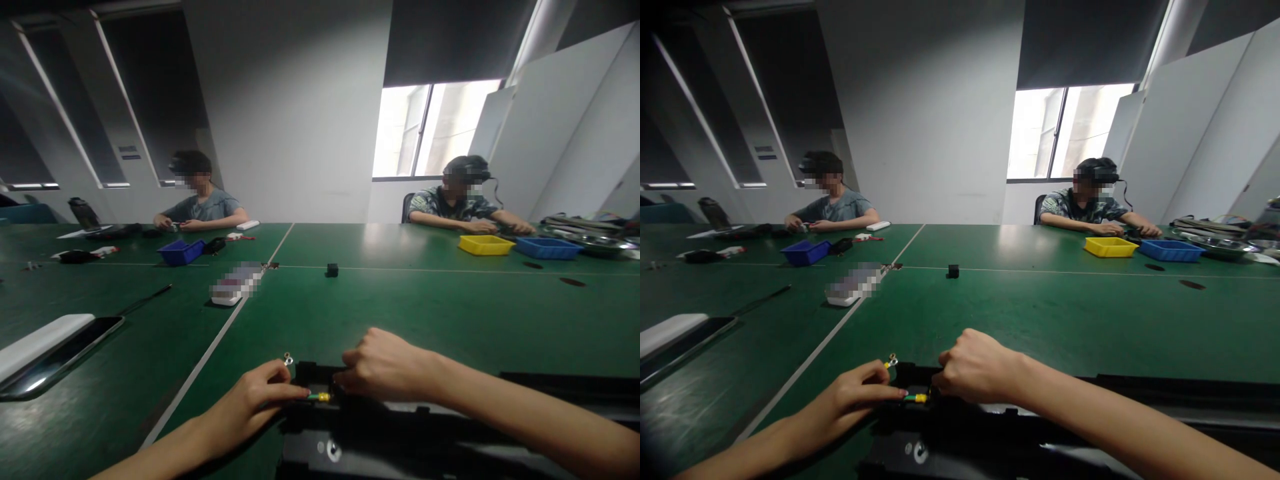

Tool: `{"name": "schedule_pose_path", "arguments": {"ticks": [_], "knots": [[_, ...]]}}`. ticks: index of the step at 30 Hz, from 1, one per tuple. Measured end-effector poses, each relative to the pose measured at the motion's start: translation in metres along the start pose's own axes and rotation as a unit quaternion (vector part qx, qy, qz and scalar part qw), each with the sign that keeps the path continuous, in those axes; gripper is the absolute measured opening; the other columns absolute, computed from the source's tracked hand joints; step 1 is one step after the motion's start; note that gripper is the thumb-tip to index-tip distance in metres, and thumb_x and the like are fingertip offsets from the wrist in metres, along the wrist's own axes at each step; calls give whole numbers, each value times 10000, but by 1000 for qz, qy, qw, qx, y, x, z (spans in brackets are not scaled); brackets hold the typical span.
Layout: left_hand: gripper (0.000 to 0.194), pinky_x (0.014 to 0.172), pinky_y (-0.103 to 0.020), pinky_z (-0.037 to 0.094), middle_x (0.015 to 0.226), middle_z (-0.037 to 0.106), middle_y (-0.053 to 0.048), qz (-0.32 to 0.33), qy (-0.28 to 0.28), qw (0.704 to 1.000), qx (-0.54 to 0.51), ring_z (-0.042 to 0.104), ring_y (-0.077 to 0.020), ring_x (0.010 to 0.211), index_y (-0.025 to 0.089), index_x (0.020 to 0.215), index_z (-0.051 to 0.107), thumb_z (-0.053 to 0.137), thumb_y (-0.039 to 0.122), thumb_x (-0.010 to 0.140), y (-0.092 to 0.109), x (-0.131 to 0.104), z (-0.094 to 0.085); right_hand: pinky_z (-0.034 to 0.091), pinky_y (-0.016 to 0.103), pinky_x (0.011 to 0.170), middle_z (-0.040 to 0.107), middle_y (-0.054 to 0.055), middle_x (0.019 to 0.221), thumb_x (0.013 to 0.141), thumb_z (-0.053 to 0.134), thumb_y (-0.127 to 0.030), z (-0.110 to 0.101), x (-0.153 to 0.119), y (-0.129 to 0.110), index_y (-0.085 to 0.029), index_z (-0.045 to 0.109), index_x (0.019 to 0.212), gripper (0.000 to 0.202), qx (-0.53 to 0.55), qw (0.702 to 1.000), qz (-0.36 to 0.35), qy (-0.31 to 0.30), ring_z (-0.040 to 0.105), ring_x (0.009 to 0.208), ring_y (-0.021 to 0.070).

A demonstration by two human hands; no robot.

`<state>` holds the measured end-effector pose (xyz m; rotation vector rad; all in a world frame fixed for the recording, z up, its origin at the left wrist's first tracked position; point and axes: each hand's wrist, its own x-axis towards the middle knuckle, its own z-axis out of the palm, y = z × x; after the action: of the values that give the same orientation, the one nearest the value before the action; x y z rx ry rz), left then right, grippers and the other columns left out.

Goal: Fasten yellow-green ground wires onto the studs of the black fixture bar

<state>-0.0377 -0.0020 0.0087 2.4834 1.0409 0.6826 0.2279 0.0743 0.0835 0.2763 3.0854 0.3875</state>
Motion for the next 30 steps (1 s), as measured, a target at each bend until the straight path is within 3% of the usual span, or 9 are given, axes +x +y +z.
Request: {"name": "schedule_pose_path", "arguments": {"ticks": [8, 15, 30], "knots": [[461, 710, -252, 449, 864, 528, -44, 14, -73, 997, 38, 521, -177, 769, 340, 1329, 497, 385, 91, 956, 12, 9, -7, 80, 294, 439, 614, -10, 617, 915, 518, -296, 5, -1, -1, -221, 672, 854, 183, 3, 1000, 11, -2, 419, 414, 93], [422, 837, -305, 475, 1039, 600, -74, 34, -91, 995, 18, 584, -208, 913, 307, 1339, 468, 398, 118, 969, 13, 11, -11, 86, 301, 439, 646, 13, 673, 919, 491, -244, 3, -3, -13, -190, 657, 874, 181, 3, 999, 29, -13, 476, 446, 106], [496, 799, -310, 459, 1049, 589, -89, 22, -74, 997, 25, 566, -222, 926, 270, 1312, 490, 387, 18, 898, 15, 11, -7, 94, 295, 448, 606, -4, 625, 925, 503, -260, 5, -6, -7, -187, 662, 857, 188, 16, 999, 37, -1, 407, 417, 77]]}}
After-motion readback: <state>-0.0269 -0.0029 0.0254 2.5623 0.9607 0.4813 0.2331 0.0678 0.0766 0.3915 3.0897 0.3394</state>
